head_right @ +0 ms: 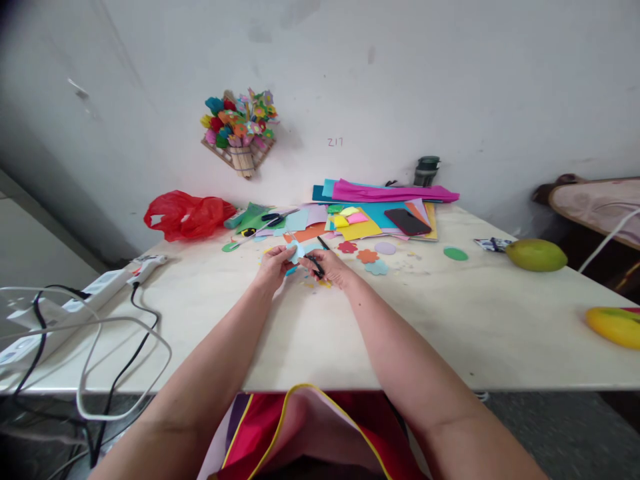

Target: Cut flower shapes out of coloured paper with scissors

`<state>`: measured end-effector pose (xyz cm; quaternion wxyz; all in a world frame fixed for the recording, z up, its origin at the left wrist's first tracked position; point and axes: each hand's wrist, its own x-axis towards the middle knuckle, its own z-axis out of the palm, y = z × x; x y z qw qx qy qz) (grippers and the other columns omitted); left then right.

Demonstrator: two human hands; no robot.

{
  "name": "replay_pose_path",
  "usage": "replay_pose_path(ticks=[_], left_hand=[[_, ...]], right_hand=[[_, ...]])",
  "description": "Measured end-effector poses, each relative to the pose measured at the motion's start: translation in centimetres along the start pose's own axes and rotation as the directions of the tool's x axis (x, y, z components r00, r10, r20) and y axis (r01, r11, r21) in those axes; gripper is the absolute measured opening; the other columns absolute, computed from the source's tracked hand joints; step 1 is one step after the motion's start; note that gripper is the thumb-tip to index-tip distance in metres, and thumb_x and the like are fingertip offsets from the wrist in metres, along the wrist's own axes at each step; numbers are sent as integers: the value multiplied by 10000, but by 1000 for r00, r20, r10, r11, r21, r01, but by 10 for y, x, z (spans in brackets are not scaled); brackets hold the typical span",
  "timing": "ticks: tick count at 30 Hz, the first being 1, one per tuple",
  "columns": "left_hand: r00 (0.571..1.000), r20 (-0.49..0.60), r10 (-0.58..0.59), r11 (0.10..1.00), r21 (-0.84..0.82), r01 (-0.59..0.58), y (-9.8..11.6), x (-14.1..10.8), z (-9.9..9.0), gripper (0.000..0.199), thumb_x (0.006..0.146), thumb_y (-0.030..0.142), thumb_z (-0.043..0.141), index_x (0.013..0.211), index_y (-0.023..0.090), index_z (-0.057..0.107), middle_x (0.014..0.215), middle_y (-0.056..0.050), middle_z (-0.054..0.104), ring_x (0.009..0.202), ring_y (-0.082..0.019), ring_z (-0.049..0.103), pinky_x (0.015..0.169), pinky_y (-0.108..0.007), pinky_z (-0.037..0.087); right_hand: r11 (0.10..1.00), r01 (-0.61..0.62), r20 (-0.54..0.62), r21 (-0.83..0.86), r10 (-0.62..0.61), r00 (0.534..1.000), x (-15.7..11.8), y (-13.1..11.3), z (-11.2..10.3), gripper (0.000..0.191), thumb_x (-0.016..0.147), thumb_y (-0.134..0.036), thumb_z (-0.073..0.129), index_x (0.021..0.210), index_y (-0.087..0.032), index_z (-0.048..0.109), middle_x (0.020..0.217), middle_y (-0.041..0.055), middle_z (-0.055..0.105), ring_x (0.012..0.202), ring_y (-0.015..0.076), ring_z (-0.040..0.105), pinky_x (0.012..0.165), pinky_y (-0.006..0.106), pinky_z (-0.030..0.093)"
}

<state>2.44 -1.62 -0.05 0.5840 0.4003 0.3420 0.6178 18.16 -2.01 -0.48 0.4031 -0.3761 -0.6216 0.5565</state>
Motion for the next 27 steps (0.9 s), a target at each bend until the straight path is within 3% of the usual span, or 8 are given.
replay_pose_path(ticks=[27], left_hand=[[999,-52,-13,1000,-12,13,-2,3,-2,353,462,305,823,574,152,524,509,40,522,497,-82,524,548,-223,454]], right_hand=[[1000,-8,-13,-15,8,1000,-4,-6,7,281,722,-427,630,746,-163,538,532,-30,535,379,61,463,298,169,213]])
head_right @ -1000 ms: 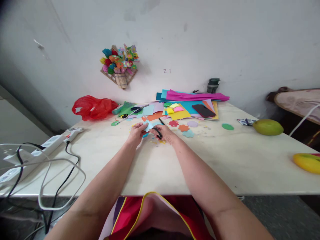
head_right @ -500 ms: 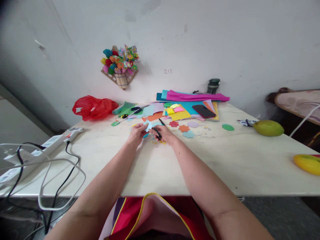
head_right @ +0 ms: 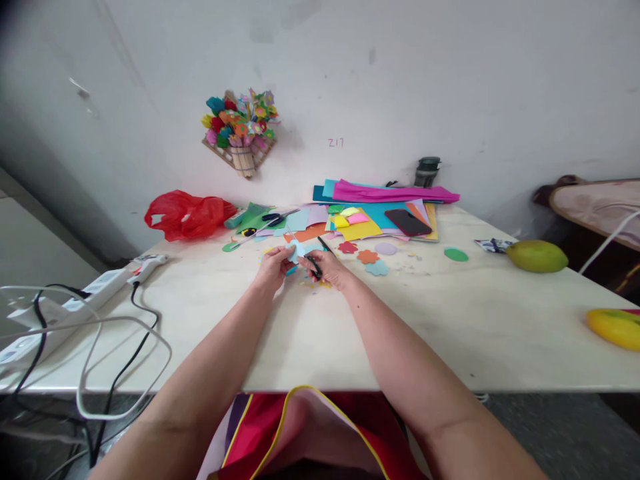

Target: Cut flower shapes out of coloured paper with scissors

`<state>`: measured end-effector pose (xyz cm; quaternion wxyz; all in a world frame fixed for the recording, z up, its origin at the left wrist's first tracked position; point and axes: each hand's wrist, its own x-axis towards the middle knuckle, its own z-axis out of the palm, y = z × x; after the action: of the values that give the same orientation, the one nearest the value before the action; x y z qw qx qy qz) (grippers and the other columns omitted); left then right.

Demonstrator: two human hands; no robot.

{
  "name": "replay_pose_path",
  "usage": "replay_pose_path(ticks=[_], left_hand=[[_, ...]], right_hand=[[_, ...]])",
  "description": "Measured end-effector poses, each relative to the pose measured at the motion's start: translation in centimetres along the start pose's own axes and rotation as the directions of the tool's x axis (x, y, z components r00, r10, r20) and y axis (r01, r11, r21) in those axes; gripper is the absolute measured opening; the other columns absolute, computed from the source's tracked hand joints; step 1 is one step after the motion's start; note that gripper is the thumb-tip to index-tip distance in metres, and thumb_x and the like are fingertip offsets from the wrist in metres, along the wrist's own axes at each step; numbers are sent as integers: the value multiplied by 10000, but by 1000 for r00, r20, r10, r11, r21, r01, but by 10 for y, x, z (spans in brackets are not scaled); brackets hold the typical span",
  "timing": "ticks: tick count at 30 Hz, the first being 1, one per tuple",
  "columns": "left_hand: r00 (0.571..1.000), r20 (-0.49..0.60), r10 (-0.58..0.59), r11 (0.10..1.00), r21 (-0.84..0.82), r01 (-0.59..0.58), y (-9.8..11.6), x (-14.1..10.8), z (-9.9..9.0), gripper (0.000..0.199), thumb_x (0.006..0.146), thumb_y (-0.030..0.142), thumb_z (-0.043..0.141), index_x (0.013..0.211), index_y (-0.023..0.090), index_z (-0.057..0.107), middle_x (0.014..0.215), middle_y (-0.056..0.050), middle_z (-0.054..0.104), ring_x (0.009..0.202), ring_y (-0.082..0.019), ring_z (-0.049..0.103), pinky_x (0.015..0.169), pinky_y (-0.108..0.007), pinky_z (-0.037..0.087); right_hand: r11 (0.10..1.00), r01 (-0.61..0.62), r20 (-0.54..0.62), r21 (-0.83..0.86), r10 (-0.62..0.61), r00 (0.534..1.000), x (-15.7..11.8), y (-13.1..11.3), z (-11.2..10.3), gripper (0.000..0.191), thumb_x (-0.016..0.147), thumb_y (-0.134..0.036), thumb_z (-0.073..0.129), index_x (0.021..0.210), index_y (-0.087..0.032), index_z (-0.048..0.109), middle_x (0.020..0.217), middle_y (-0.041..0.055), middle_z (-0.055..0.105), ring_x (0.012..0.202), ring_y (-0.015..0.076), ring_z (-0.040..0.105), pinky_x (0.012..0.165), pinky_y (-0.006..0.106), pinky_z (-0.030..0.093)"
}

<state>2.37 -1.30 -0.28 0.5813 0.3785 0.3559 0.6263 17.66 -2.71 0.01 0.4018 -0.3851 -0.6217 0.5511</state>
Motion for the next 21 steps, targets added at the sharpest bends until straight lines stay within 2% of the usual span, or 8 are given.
replay_pose_path(ticks=[8,21], left_hand=[[998,18,56,995,83,-57,0,3,-5,334,496,333,810,589,150,547,526,31,535,475,-77,502,476,-201,409],[986,48,161,978,124,-166,5,2,-3,279,496,314,804,603,145,610,545,15,593,509,-102,545,524,-232,420]], right_hand=[[999,51,48,-13,-50,998,-1,0,-5,287,757,-443,592,739,-167,516,556,-24,543,396,69,475,310,179,239],[995,85,46,-56,-82,996,-1,-7,-4,202,689,-330,634,773,-164,556,586,-16,577,452,85,492,372,189,301]])
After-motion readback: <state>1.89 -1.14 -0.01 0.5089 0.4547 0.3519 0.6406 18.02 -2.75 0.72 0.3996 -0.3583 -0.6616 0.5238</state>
